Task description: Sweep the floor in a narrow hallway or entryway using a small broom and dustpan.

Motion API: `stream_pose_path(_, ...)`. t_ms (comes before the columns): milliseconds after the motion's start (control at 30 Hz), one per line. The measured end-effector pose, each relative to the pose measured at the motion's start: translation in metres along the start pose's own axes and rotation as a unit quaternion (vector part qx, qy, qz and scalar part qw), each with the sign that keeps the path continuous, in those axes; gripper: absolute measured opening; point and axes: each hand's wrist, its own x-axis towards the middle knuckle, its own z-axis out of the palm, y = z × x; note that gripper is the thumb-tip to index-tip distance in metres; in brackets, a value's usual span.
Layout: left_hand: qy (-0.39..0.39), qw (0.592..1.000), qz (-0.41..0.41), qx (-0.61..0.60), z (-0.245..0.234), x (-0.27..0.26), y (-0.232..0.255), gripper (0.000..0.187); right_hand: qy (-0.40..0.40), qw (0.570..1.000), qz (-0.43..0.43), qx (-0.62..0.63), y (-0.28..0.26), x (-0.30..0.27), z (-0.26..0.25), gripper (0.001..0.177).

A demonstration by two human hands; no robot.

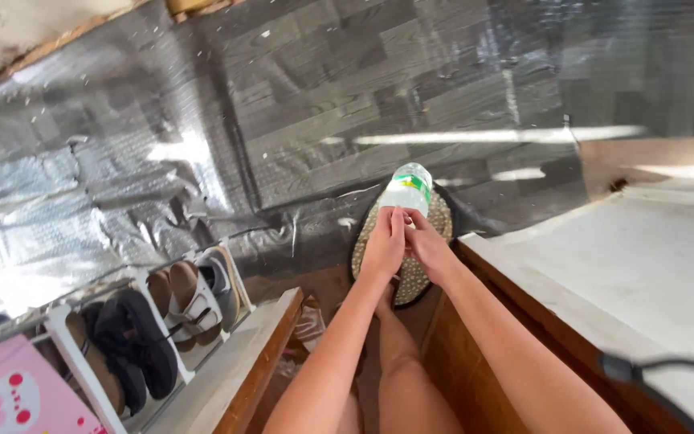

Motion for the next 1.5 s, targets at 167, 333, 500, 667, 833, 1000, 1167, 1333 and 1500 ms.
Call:
stream_pose_path(167, 0.091, 0.995, -0.029, -0.022, -0.039, -0.009, -0.062, 0.04, -0.02, 0.999, 0.046, -0.008, 0.065, 0.033, 0.044, 0.035)
stream_pose_path(333, 0.181, 0.979, -0.088, -0.014, -0.106, -0.029, -0.122, 0.04, -0.059, 0.995, 0.069, -0.031, 0.154, 0.081, 0.109, 0.034)
stream_pose_path(500, 0.299, 0.948, -0.051, -0.092, -0.167, -0.041, -0.228, 0.04, -0.135, 0.971, 0.129, -0.15, 0.182, 0.082, 0.198, 0.04)
stream_pose_path(667, 0.389, 0.906, -0.096, -0.133, -0.225, -0.02, -0.348, 0.027, -0.19, 0.953, 0.109, -0.207, 0.239, 0.112, 0.22, 0.048)
stream_pose_path(833, 0.449, 0.857, -0.118, -0.222, -0.265, -0.012, -0.398, 0.036, -0.188, 0.922, 0.084, -0.327, 0.247, 0.125, 0.209, 0.047)
stream_pose_path(1000, 0.445, 0.848, -0.138, -0.253, -0.28, 0.009, -0.426, 0.034, -0.155, 0.922, 0.126, -0.333, 0.256, 0.146, 0.182, 0.044)
stream_pose_path(1167, 0.459, 0.829, -0.126, -0.293, -0.285, 0.035, -0.444, 0.028, -0.153, 0.92, 0.126, -0.337, 0.25, 0.149, 0.189, 0.043)
stream_pose_path(1333, 0.466, 0.828, -0.17, -0.261, -0.283, 0.05, -0.412, 0.03, -0.158, 0.91, 0.13, -0.36, 0.23, 0.15, 0.205, 0.043)
stream_pose_path(1500, 0.493, 0.823, -0.141, -0.246, -0.279, 0.077, -0.425, 0.033, -0.153, 0.904, 0.136, -0.375, 0.243, 0.174, 0.187, 0.042)
